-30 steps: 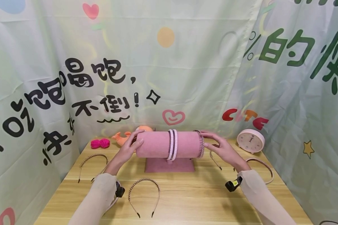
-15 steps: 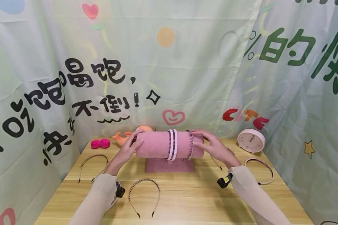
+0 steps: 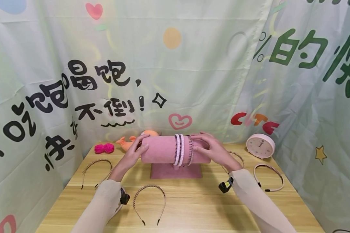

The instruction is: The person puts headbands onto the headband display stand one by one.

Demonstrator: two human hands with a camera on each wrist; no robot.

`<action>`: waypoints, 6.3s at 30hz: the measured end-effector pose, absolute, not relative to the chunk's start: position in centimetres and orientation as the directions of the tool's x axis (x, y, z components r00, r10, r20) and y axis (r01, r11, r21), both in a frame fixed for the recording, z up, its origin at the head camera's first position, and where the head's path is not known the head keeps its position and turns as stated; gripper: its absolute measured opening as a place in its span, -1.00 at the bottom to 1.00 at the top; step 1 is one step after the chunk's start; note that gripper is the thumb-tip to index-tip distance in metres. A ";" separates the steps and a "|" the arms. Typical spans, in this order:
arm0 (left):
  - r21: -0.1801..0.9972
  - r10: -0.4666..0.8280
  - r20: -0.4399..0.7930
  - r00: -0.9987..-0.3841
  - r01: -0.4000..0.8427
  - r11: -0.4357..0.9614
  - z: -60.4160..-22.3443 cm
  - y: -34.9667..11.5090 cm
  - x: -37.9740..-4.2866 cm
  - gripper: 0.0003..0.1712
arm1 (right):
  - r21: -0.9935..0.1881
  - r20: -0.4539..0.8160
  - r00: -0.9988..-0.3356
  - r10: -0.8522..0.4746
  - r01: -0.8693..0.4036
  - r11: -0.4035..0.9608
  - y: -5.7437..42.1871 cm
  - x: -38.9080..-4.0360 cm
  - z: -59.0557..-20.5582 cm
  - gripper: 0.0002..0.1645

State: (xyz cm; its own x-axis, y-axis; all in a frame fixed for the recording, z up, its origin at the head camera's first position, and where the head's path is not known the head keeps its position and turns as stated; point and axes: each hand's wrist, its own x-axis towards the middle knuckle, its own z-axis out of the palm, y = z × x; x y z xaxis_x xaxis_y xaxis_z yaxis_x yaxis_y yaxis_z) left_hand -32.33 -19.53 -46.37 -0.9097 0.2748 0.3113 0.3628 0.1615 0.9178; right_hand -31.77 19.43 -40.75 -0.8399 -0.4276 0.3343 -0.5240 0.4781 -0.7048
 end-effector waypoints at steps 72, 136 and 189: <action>0.904 0.279 0.335 -0.900 0.390 0.172 -46.5 -19.5 -32.6 -0.37 | -0.770 0.196 -0.969 -0.152 -0.248 0.587 35.0 -32.1 -46.5 -0.36; 0.909 0.263 0.325 -0.908 0.377 0.178 -46.3 -19.4 -32.4 -0.41 | -0.767 0.008 -0.997 -0.079 -0.056 0.639 35.5 -31.7 -51.6 -0.57; 0.905 0.267 0.330 -0.905 0.384 0.184 -46.5 -19.5 -32.5 -0.41 | -0.865 -0.006 -0.932 -0.362 -0.177 0.470 37.0 -28.5 -51.8 -0.71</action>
